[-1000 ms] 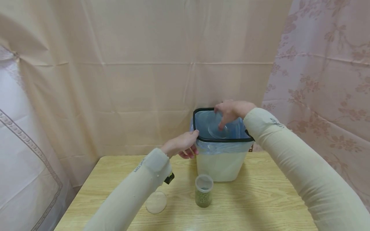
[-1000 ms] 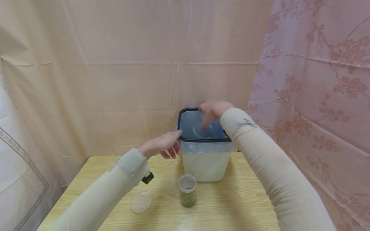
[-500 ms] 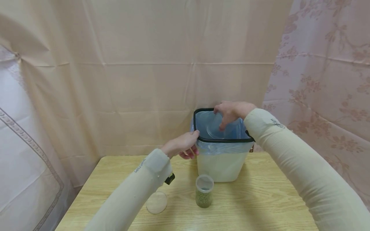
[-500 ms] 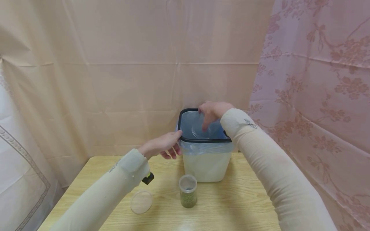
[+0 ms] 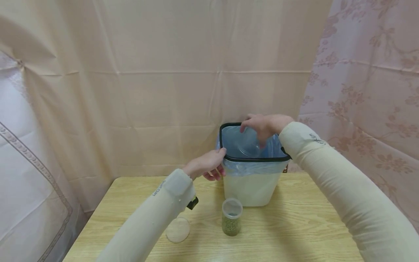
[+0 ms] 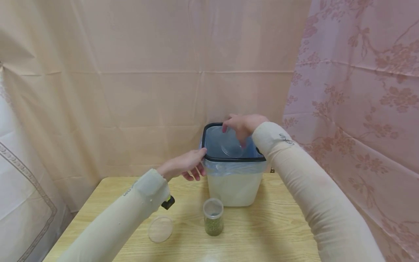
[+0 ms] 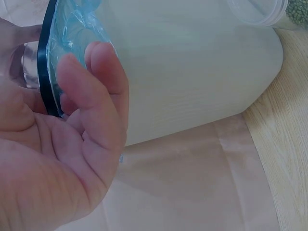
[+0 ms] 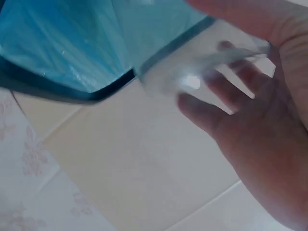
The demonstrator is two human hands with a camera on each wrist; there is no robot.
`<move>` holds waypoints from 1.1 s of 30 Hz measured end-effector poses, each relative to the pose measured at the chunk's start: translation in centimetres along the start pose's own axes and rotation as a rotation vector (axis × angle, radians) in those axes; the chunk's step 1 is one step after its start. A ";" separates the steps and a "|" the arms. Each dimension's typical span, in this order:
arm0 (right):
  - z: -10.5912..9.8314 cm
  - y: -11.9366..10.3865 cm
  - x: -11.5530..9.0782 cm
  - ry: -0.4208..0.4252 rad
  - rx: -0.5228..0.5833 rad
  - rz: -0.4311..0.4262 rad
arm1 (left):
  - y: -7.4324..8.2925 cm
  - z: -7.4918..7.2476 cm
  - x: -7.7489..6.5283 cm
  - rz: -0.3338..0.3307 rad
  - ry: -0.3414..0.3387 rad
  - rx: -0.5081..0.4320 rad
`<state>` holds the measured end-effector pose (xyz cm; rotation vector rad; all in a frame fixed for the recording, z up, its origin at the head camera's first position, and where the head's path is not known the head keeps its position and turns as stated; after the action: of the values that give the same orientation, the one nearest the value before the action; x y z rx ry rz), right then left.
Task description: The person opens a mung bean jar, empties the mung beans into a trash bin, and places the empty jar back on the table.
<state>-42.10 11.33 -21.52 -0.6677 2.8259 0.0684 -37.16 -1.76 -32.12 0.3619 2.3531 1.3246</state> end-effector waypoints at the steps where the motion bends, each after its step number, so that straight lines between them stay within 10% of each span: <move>1: -0.1 0.0 -0.1 0.010 -0.012 -0.002 | 0.0 0.0 0.0 0.001 0.001 0.002; 18: 0.2 0.0 0.8 0.014 -0.047 -0.002 | -0.2 -0.1 0.2 0.000 -0.010 -0.004; 33: 1.7 3.1 0.0 -0.161 0.174 0.282 | -0.1 0.0 0.1 0.009 -0.015 0.001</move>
<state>-43.08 14.26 -23.22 -0.2141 2.7090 -0.0721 -37.23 -1.81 -32.23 0.3820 2.3423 1.3203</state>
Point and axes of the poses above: each hand's wrist, its own x-axis towards the middle knuckle, its own z-axis out of the palm, y = z × x, the point moved 10 cm from there along x, towards the middle knuckle, and after that the axes turned 5 degrees about z, right-handed, at the moved point
